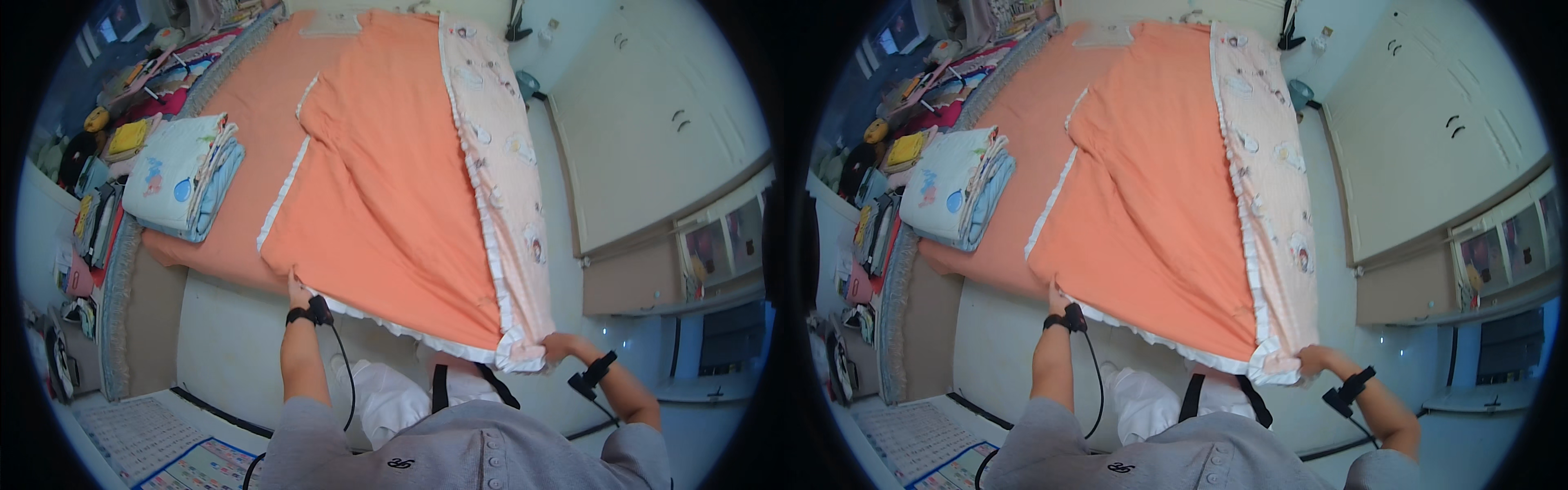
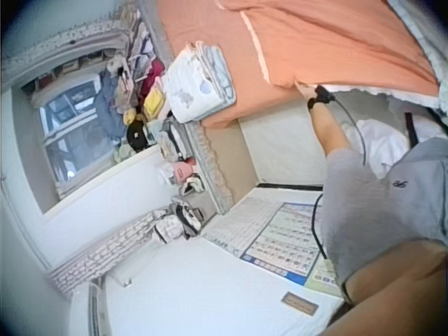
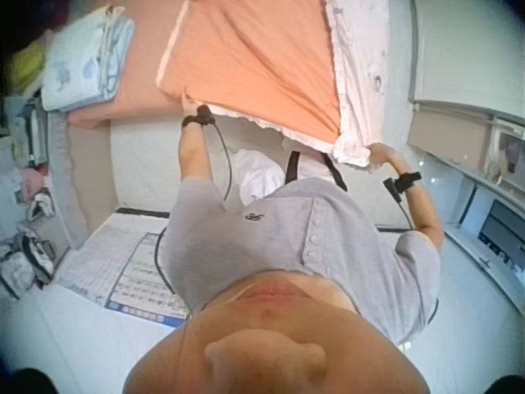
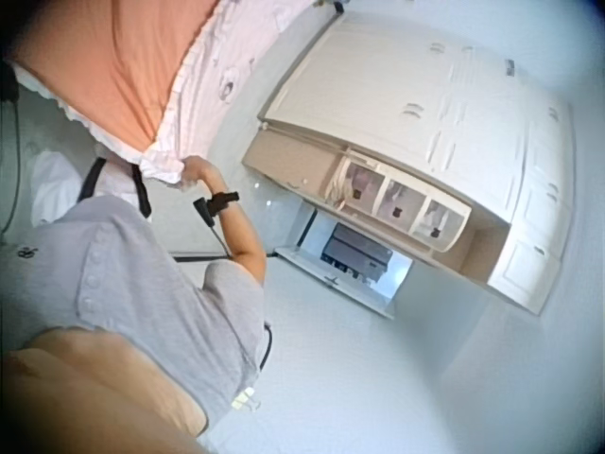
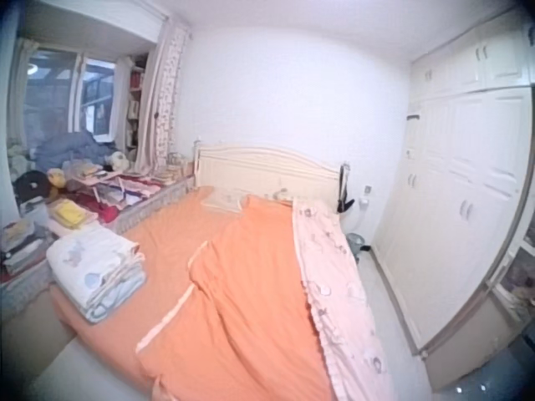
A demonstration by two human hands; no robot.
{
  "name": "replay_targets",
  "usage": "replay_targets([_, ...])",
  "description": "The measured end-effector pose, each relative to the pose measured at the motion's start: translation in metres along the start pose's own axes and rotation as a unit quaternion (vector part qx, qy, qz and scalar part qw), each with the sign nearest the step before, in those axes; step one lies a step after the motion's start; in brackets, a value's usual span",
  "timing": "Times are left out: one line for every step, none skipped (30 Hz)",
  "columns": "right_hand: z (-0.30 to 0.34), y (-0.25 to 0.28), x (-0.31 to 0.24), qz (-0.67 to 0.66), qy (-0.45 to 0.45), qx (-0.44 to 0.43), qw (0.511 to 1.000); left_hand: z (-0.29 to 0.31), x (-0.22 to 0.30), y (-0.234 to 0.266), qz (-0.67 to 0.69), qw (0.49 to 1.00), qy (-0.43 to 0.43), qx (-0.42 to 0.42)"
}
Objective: The person organizes a bed by unfolding a blanket over the mattress, straightening the edges, and arranging several pillows and a bolster.
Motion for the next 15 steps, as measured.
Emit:
replay_targets([-0.019, -0.001, -0.008, 0.021, -0.008, -0.017, 1.0, -0.003, 0.025, 0.001, 0.012, 0.999, 0.023, -0.044])
replay_targets([-0.021, -0.003, -0.013, 0.032, -0.029, -0.043, 0.998, 0.004, 0.03, -0.017, 0.027, 0.994, 0.066, -0.087])
replay_targets([-0.04, -0.022, -0.007, 0.029, -0.026, -0.065, 0.997, 0.02, 0.046, -0.032, -0.136, 0.981, -0.063, -0.12])
replay_targets([-0.074, -0.046, -0.008, 0.022, -0.016, -0.082, 0.996, 0.04, 0.073, -0.036, -0.292, 0.929, -0.162, -0.157])
replay_targets([-0.098, -0.053, -0.019, 0.022, -0.001, -0.103, 0.994, 0.062, 0.101, -0.032, -0.419, 0.851, -0.273, -0.16])
replay_targets([-0.116, -0.057, -0.035, 0.024, 0.016, -0.124, 0.992, 0.087, 0.13, -0.022, -0.531, 0.757, -0.347, -0.16])
replay_targets([-0.133, -0.055, -0.058, 0.002, 0.024, -0.102, 0.994, 0.109, 0.163, -0.013, -0.532, 0.771, -0.309, -0.163])
replay_targets([-0.15, -0.049, -0.076, -0.013, 0.032, -0.077, 0.996, 0.13, 0.188, 0.002, -0.529, 0.786, -0.277, -0.162])
replay_targets([-0.173, -0.051, -0.084, 0.006, 0.045, -0.077, 0.996, 0.139, 0.201, 0.029, -0.326, 0.92, -0.142, -0.163])
replay_targets([-0.196, -0.055, -0.099, 0.016, 0.058, -0.075, 0.995, 0.144, 0.21, 0.055, -0.102, 0.983, 0.006, -0.155])
replay_targets([-0.199, -0.044, -0.123, 0.021, 0.04, -0.071, 0.996, 0.156, 0.21, 0.084, -0.101, 0.988, -0.004, -0.114])
replay_targets([-0.194, -0.031, -0.144, 0.027, 0.02, -0.065, 0.997, 0.162, 0.206, 0.108, -0.098, 0.992, -0.015, -0.075])
replay_targets([-0.24, -0.075, -0.113, 0.009, -0.078, -0.142, 0.987, 0.147, 0.196, 0.107, -0.103, 0.99, 0.001, -0.095])
replay_targets([-0.27, -0.091, -0.115, 0.084, -0.056, -0.127, 0.987, 0.138, 0.187, 0.127, -0.068, 0.996, 0.04, -0.049])
replay_targets([-0.25, -0.061, -0.176, 0.119, -0.046, -0.162, 0.979, 0.142, 0.192, 0.164, -0.035, 0.997, 0.062, 0.023])
Point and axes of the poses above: each hand's wrist, its own z-axis away from the middle knuckle, its own y-axis out of the back of the hand, x = y × z, the point moved 2 cm from there along -z, towards the middle knuckle, and after that the axes turned 4 degrees about y, right-handed, at the moved point
